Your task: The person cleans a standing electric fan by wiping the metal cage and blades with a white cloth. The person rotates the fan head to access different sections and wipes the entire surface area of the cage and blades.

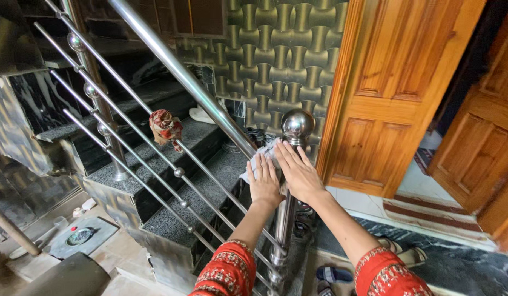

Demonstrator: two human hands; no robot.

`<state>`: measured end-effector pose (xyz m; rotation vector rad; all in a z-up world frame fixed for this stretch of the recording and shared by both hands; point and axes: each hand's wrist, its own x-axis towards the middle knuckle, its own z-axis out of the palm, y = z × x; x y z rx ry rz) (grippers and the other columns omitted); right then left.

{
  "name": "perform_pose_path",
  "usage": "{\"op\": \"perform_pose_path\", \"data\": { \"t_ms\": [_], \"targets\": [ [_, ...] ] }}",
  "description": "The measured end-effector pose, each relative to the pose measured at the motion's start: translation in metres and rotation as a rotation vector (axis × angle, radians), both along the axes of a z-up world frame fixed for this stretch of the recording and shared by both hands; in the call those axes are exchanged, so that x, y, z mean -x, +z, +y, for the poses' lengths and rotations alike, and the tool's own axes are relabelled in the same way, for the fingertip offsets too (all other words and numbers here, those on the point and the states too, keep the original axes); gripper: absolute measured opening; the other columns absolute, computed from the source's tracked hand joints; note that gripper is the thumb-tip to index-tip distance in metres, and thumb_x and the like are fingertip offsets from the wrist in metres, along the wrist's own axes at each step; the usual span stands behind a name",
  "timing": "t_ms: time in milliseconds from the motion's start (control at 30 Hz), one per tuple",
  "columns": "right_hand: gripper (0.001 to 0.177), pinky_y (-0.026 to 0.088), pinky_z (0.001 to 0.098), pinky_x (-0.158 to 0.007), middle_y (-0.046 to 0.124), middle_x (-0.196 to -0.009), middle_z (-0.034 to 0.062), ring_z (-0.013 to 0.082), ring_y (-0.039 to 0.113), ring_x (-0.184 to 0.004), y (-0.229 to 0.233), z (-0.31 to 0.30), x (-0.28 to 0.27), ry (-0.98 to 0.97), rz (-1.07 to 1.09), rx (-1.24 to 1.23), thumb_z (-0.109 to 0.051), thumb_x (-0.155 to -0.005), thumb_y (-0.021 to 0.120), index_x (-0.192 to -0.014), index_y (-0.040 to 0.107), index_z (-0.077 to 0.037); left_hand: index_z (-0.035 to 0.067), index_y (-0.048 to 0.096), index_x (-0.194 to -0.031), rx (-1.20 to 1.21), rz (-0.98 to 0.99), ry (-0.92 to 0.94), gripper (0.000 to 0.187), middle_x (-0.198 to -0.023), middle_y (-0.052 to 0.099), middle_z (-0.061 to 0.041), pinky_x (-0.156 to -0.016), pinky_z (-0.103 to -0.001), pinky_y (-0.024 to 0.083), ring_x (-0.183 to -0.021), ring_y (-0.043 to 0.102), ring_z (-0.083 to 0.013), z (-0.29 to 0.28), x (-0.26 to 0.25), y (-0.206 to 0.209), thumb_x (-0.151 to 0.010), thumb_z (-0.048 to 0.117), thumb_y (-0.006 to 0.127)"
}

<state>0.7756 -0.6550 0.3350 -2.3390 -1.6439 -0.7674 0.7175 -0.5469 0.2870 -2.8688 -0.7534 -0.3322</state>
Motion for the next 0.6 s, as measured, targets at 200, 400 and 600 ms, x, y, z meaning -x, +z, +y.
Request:
{"op": "perform_pose_path", "data": {
  "t_ms": [200,400,600],
  "targets": [
    [0.106,0.012,0.0437,-0.127,0.015,-0.168,0.0103,0.0237,0.014,-0.156,-0.017,0.011,-0.023,0.006,0.052,0.061,0.002,-0.069,0.076,-0.158,0.018,-0.005,-0.006,0.005,-0.16,0.156,-0.137,0.068,0.12,-0.168,0.004,-0.03,-0.123,-0.053,0.011,-0.156,0.003,-0.0408,0.029,-0.053,-0.045,-0.082,0.051,0.076],
    [0.111,0.005,0.042,-0.129,0.007,-0.171,0.0072,0.0199,0.007,-0.157,-0.023,0.019,-0.019,-0.085,0.1,0.19,0.007,-0.072,0.074,-0.161,0.01,-0.009,-0.004,0.033,-0.152,0.101,-0.324,-0.03,0.083,-0.155,0.036,-0.032,-0.101,-0.042,0.052,-0.126,0.056,-0.0398,0.052,-0.06,-0.061,-0.081,0.008,0.072],
    [0.122,-0.003,0.0437,-0.13,0.0,-0.173,0.0048,0.0177,0.001,-0.159,-0.008,0.026,0.003,-0.175,0.137,0.28,-0.005,-0.073,0.082,-0.164,0.002,-0.012,0.0,0.056,-0.129,0.028,-0.475,-0.201,0.048,-0.118,0.068,-0.022,-0.087,-0.043,0.058,-0.106,0.07,-0.0376,0.064,-0.011,-0.019,-0.082,0.003,0.067]
  ]
}}
